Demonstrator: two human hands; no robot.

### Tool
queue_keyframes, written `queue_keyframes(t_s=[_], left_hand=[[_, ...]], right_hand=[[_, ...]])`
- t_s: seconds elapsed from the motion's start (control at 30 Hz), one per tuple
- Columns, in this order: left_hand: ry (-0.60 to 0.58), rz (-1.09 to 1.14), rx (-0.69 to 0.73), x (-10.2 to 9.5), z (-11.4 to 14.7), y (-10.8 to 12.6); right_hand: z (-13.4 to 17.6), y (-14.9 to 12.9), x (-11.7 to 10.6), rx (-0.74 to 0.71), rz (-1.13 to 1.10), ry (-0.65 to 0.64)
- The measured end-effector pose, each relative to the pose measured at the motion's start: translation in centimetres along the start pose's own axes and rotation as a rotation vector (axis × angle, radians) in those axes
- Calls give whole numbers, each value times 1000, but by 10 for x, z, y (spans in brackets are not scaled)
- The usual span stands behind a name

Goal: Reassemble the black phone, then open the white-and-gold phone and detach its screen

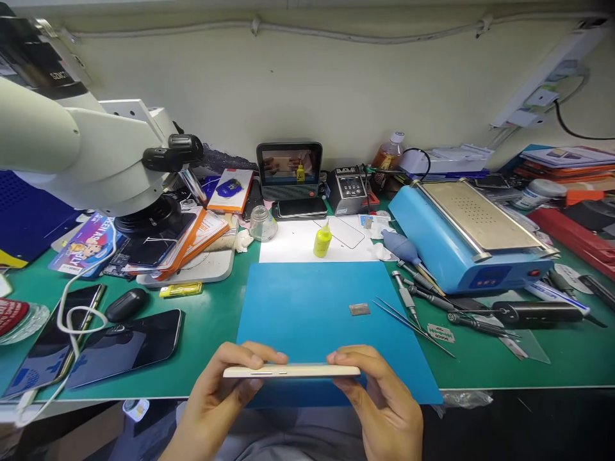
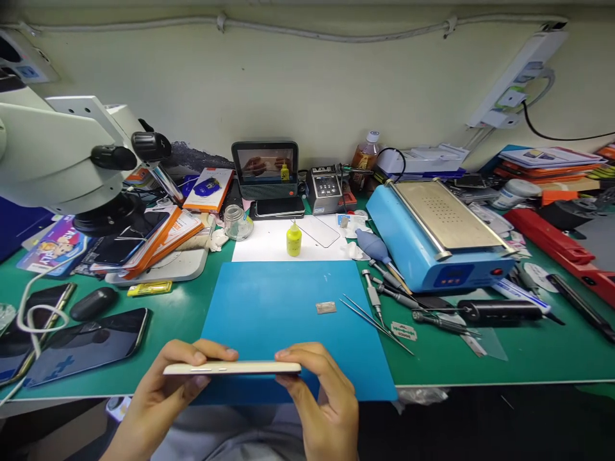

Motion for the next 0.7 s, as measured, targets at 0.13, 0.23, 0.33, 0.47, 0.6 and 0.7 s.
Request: queue_keyframes(t_s=[0.13, 0.23, 0.33, 0.47, 0.6, 0.7], left_hand=[[-27, -52, 159, 6, -7, 11], [-45, -61, 266, 12, -13, 18], [-36, -45, 303, 14, -15, 21], [1, -26, 263, 14, -13, 20], [-9, -37, 236, 15, -8, 19], [-35, -49, 253, 14, -7, 18]], right_hand=[[4, -5, 0, -60, -45, 16], [8, -4, -3, -65, -30, 21], [9, -4, -5, -90, -35, -4], [7, -3, -4, -104, -18, -60], [4, -4, 0, -172, 0, -102], [3, -3, 4, -254, -5, -100]])
Point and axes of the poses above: each hand's wrist, its own z-axis away from the middle knuckle, its own x-axis out of the palm, y = z × x, the point moved 4 cm from there along -z, towards the middle knuckle, and after that the axes turned 11 degrees about y, right-handed, at the moved point
